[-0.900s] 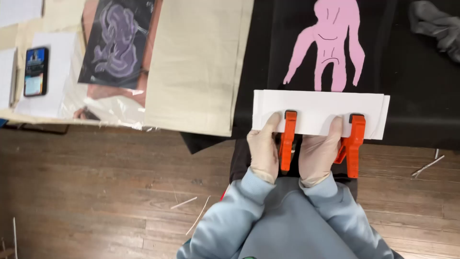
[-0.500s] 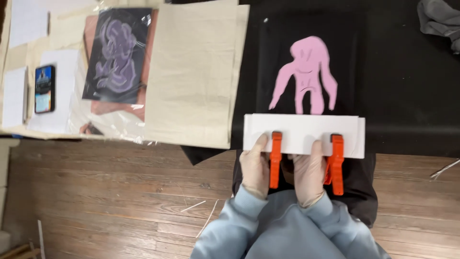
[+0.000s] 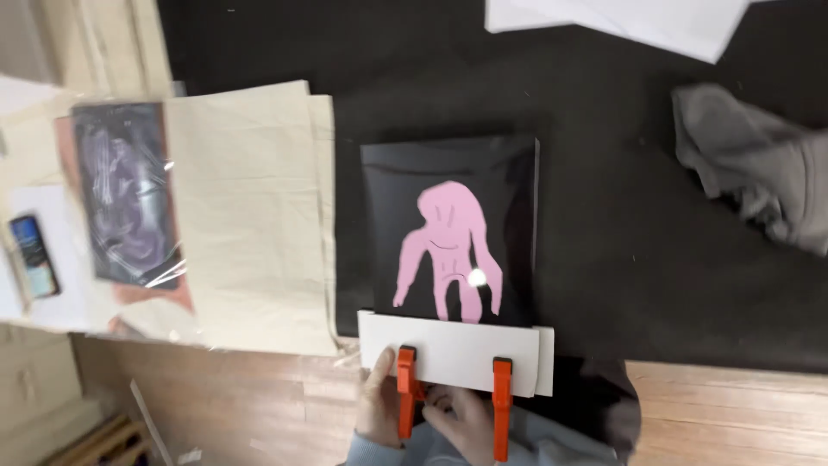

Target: The recorder is mounting a pink cutout figure onto a black backing board using clamps and smoothing it with a cloth.

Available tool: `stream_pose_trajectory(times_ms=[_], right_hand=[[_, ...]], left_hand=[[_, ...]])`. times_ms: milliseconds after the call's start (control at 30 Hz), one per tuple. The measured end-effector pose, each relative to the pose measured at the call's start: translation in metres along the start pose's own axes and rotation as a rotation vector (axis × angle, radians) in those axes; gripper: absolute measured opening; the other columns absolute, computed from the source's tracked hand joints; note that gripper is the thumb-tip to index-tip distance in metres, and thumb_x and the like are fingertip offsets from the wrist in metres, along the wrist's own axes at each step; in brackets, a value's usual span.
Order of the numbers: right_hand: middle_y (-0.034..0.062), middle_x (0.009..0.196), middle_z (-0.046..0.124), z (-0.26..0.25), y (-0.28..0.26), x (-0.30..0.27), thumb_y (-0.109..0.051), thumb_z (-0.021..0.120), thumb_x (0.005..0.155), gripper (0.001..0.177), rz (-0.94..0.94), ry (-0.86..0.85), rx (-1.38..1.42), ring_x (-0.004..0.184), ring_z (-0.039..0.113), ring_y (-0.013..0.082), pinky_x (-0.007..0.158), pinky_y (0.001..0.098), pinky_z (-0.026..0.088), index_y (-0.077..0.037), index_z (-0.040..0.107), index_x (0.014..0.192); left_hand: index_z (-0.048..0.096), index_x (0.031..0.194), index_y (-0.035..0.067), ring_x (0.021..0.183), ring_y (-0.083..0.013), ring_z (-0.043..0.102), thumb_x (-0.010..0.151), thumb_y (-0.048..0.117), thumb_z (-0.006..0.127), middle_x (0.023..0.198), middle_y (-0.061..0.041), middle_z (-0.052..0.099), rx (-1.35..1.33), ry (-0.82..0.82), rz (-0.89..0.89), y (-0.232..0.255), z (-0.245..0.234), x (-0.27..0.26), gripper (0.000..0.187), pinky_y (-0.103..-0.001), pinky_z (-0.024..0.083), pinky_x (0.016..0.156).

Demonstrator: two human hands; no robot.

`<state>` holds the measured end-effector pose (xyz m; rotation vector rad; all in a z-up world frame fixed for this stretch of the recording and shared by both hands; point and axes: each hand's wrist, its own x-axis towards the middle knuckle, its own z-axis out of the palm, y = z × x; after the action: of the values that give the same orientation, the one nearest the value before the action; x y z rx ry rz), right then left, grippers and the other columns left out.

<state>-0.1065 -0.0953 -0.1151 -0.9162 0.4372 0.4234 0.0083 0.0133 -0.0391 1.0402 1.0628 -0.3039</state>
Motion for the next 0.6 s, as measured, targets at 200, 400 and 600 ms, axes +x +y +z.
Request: stream_pose_trajectory(times_ms=[200, 400, 600], right_hand=[[0.0126, 0.145, 0.058, -0.062, 0.051, -0.123, -0.015, 0.069, 0.098, 0.036, -0.094, -0.660, -0.834, 0.128, 0.057, 0.0348, 0.102, 0.0493, 0.044, -0.011, 0.068, 0.133], [0.0048, 0.101, 0.079, -0.045, -0.308, -0.107, -0.023, 0.071, 0.083, 0.032, 0.222, -0.145, -1.042, 0.085, 0.076, 0.0191, 0.077, 0.0295, 0.061, -0.017, 0.081, 0.113], [0.0153, 0.129, 0.055, -0.034, -0.330, 0.035, -0.020, 0.086, 0.081, 0.062, -0.339, 0.426, -0.941, 0.110, 0.059, 0.0281, 0.088, 0.0384, 0.052, -0.003, 0.055, 0.132]], left_hand=[[0.064, 0.118, 0.003, 0.091, -0.0228, 0.075, 0.086, 0.010, 0.070, 0.106, -0.012, 0.075, -0.033, -0.028, -0.032, 0.014, 0.006, -0.012, 0.033, -0.039, 0.063, 0.078], [0.065, 0.112, -0.002, 0.088, -0.0284, 0.069, 0.090, 0.014, 0.078, 0.101, -0.014, 0.072, 0.019, -0.048, -0.024, -0.010, -0.026, 0.011, 0.031, -0.044, 0.058, 0.071], [0.070, 0.116, -0.002, 0.099, -0.0229, 0.067, 0.083, 0.012, 0.083, 0.105, -0.009, 0.073, -0.029, -0.020, -0.049, -0.041, -0.061, 0.039, 0.038, -0.038, 0.057, 0.085]])
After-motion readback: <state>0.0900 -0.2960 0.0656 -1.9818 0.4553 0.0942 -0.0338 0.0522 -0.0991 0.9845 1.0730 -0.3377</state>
